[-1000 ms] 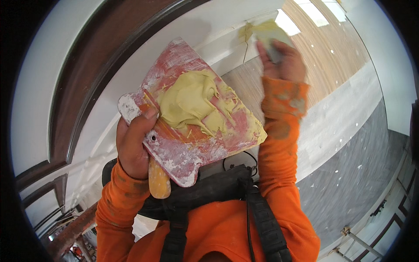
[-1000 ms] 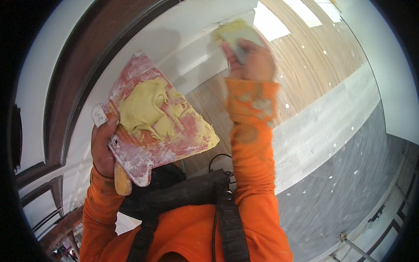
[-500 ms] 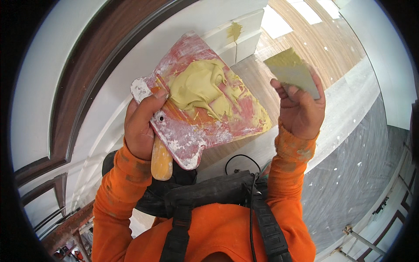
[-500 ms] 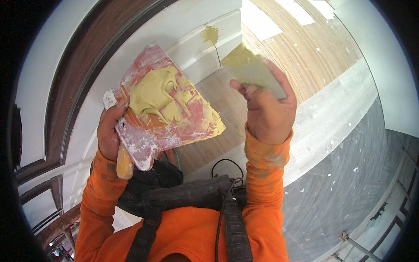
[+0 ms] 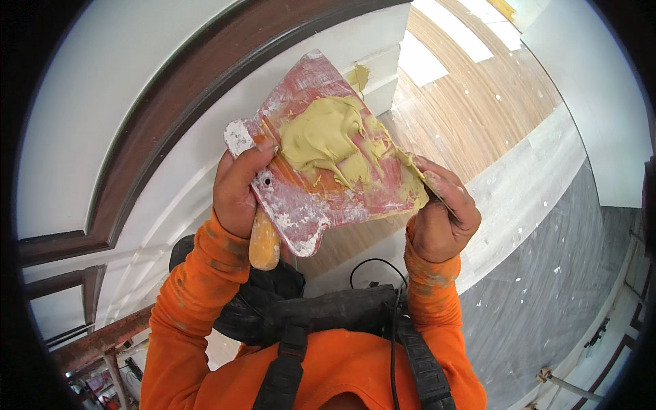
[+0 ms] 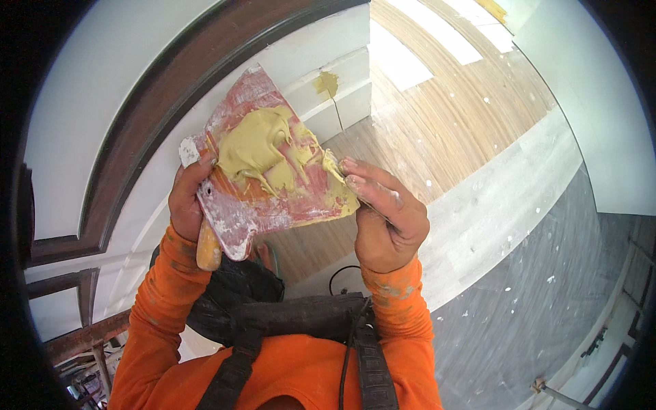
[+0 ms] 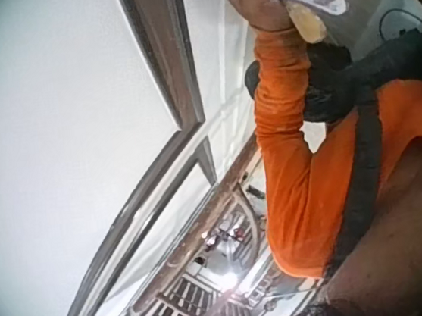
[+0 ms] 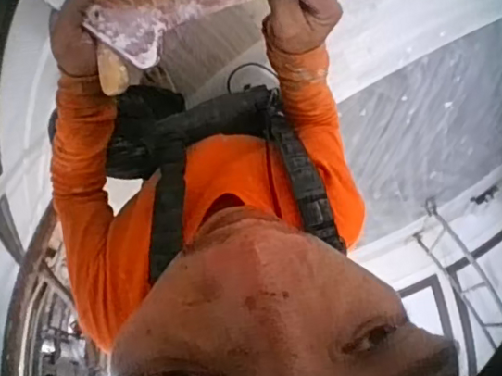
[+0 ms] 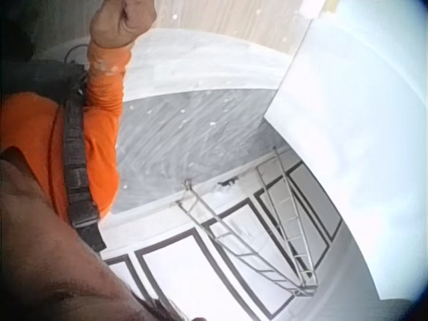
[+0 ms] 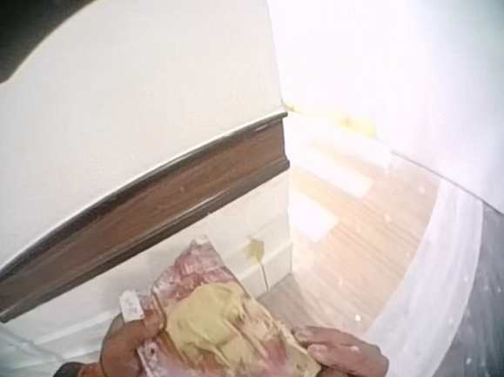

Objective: The person applies filler material to the joints of white wall trim using a small scraper and a hawk to achieve a smooth finish.

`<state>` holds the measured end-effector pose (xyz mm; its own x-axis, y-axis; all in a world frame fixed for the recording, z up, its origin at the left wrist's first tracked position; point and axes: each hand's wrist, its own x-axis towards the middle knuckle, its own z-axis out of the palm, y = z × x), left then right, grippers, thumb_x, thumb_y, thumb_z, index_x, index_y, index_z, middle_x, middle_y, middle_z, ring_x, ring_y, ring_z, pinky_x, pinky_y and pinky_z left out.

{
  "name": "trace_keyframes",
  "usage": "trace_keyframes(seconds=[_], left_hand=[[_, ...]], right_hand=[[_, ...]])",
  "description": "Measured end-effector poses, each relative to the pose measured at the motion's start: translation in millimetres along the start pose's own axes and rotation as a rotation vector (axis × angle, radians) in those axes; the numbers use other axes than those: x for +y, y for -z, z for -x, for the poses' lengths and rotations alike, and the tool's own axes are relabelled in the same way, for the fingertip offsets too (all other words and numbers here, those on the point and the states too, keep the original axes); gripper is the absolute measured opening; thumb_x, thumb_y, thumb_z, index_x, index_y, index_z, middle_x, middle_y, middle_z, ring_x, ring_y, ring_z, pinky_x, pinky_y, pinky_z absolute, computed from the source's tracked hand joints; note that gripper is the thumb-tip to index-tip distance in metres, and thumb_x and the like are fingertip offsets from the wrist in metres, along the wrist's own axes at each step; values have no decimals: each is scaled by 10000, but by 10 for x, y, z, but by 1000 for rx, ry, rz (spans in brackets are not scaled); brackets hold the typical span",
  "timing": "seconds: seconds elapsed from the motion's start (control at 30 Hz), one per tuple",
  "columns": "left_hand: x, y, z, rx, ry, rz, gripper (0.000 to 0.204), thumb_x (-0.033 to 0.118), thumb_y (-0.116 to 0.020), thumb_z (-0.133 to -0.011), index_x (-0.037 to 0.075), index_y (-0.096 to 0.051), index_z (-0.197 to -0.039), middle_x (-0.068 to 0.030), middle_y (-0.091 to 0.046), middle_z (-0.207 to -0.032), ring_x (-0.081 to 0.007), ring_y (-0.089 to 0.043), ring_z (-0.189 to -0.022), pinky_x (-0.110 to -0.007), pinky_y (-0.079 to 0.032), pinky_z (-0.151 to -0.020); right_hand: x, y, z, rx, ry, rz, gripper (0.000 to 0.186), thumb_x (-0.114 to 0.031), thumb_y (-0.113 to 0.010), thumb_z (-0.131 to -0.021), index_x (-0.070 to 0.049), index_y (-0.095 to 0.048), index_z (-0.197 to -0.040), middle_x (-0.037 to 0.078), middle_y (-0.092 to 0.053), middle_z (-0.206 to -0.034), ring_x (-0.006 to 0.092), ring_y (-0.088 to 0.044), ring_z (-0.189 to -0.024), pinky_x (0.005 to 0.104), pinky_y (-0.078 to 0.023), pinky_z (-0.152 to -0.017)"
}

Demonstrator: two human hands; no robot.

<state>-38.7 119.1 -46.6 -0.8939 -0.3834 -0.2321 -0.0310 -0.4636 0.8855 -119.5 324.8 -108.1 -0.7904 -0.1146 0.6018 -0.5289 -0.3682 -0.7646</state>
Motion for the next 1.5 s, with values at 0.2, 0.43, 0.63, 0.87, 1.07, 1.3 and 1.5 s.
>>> trace_keyframes(seconds=[0.2, 0.43, 0.63, 0.87, 1.07, 1.3, 1.5], left_hand=[[115, -86, 108, -55, -14, 104, 286, 133, -460, -859, -39, -473, -1088, -134, -572, -1024, -208, -581, -950, -320, -495, -820], [182, 297, 228, -46, -105, 116, 345, 131, -466, -837, -41, -463, -1136, -145, -567, -1053, -217, -572, -971, -335, -465, -858], [274, 548, 242, 52, -143, -34, 387, 219, -428, -848, -62, -514, -1100, -169, -548, -1118, -235, -553, -1012, -345, -437, -897], [296, 611, 505, 184, -174, 16, 492, 271, -393, -845, -21, -422, -1239, -171, -502, -1212, -284, -512, -1101, -417, -410, -954], [385, 880, 656, 361, -191, -125, 479, 295, -364, -859, 1, -442, -1230, -162, -520, -1192, -276, -549, -1050, -418, -456, -901], [430, 1079, 711, 375, -240, -199, 463, 282, -340, -879, -25, -449, -1208, -174, -531, -1167, -267, -567, -1019, -410, -488, -860], [440, 1117, 725, 417, -287, -175, 450, 268, -340, -884, -47, -460, -1183, -182, -554, -1126, -260, -602, -953, -386, -529, -795]], right_hand=[[23, -33, -61, -73, 93, 93, 362, 206, -407, -674, 11, -619, -894, 201, -625, -929, 301, -625, -892, 340, -495, -775], [117, -315, 37, -176, 165, 358, 329, 159, -437, -688, 12, -626, -914, 184, -633, -868, 284, -635, -821, 302, -494, -739], [815, -260, -26, 306, -564, 85, 319, 1, -462, -765, 1, -607, -1049, 143, -635, -903, 178, -603, -855, 257, -456, -756], [1576, -664, -95, 371, -582, 230, 365, -55, -452, -801, -20, -535, -1154, 194, -607, -1031, 301, -587, -948, 325, -443, -834], [1768, -1218, -139, 435, -478, 324, 411, -15, -369, -828, 52, -413, -1230, 245, -463, -1227, 356, -439, -1162, 351, -349, -985], [2005, -1579, -140, 479, -346, 427, 450, -1, -350, -838, 62, -318, -1282, 254, -340, -1324, 384, -336, -1232, 396, -275, -1034], [2069, -1732, -100, 497, -324, 482, 479, -1, -353, -832, 50, -287, -1304, 249, -321, -1340, 393, -312, -1244, 485, -207, -1045]])
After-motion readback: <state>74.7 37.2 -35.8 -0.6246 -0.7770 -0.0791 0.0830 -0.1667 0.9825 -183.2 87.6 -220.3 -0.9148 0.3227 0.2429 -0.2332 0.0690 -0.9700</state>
